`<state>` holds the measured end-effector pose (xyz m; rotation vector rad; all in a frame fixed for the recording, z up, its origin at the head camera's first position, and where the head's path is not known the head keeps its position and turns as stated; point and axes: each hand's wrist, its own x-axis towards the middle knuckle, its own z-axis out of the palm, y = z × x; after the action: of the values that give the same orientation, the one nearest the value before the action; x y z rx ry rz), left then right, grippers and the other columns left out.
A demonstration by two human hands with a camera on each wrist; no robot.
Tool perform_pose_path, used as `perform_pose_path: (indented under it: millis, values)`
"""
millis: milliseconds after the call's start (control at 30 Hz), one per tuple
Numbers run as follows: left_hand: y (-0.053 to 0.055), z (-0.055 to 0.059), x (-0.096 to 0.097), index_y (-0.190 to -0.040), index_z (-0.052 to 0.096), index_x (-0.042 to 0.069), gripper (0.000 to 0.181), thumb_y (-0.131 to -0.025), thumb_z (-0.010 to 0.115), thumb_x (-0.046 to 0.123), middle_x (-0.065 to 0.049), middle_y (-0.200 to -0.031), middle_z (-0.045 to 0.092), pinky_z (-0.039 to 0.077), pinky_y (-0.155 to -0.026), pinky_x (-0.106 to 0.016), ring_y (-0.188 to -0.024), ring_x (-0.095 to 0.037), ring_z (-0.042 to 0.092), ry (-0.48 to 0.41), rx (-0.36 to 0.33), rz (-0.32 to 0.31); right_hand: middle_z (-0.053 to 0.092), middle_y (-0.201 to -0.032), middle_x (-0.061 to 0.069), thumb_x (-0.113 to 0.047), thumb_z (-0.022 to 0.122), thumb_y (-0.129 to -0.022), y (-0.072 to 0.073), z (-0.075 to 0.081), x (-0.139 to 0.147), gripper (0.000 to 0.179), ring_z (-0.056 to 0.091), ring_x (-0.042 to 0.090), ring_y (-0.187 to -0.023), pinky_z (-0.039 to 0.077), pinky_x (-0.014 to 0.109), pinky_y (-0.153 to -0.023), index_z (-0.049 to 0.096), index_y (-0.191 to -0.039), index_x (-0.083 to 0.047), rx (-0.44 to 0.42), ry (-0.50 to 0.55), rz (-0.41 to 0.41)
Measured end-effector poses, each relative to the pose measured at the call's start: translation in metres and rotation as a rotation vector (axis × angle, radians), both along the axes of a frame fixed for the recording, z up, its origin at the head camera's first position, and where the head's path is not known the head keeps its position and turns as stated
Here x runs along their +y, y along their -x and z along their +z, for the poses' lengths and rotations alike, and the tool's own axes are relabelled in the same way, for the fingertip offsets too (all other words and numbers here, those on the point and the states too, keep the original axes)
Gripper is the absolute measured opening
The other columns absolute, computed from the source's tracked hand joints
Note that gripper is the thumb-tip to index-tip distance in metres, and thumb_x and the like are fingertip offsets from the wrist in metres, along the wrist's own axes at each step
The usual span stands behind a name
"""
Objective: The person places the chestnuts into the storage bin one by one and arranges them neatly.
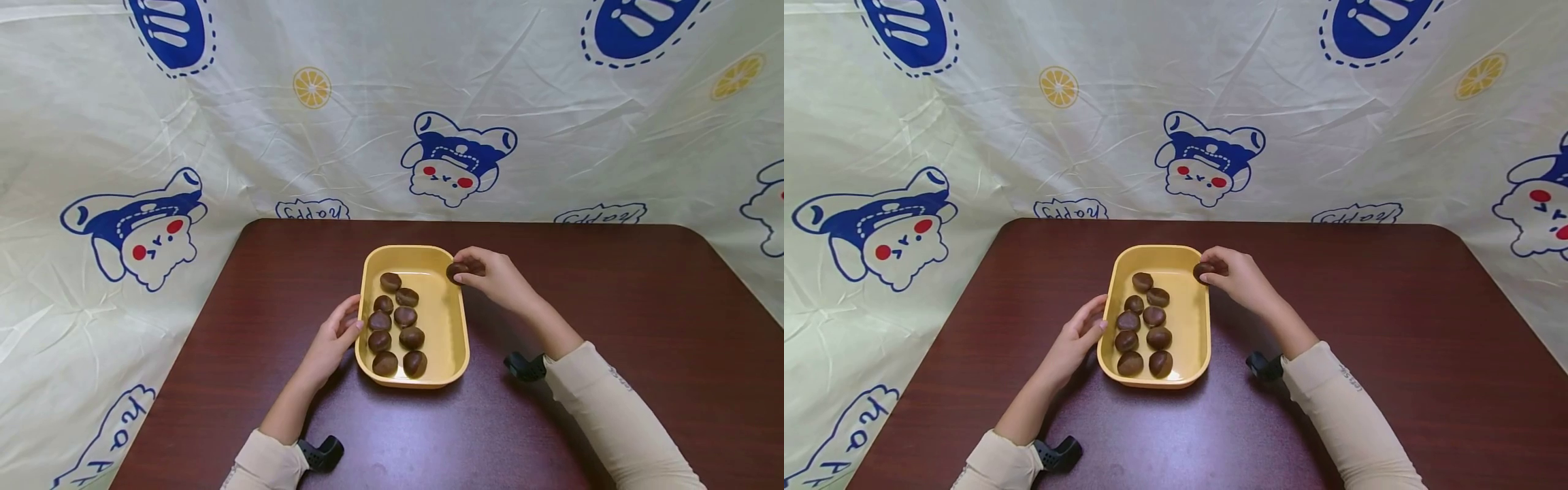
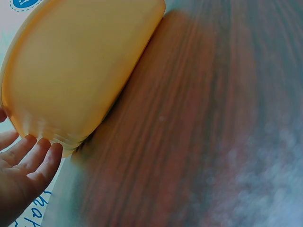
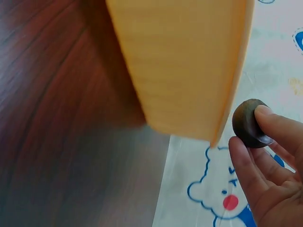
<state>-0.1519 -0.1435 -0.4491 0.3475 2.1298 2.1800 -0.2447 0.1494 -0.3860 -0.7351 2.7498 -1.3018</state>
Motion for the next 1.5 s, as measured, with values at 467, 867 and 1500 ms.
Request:
perform_pose_path:
  millis: [467,867,1500]
  values:
    - [0.000,0.001,-0.001,-0.137,0.031,0.001,0.047,-0.092,0.047,0.001,-0.023,-0.134,0.036,0.039,-0.093,-0.038,-0.116,-0.034,0.043,0.010,0.000,-0.007,0.062,-0.094,0.010,-0.005,0.065,-0.082,0.021,-0.009,-0.049,0.020,0.059,0.023,-0.085,0.050,0.036,-0.073,0.060,-0.100,-0.001,0.009,-0.095,0.054]
    - [0.000,0.001,-0.001,-0.136,0.033,0.001,0.046,-0.092,0.046,0.001,-0.024,-0.133,0.036,0.039,-0.093,-0.032,-0.117,-0.035,0.042,0.004,-0.001,-0.007,0.062,-0.086,0.007,-0.001,0.065,-0.080,0.033,-0.018,-0.074,0.013,0.056,0.019,-0.081,0.047,0.033,-0.073,0.062,-0.092,0.000,0.101,-0.310,0.124]
    - [0.000,0.002,0.000,-0.136,0.033,0.003,0.046,-0.092,0.047,0.002,-0.023,-0.134,0.036,0.039,-0.093,-0.034,-0.117,-0.035,0.042,0.008,-0.010,0.001,0.064,-0.094,0.011,0.001,0.063,-0.081,0.033,-0.023,-0.079,0.018,0.060,0.023,-0.089,0.049,0.033,-0.076,0.063,-0.099,0.002,0.116,-0.403,0.210]
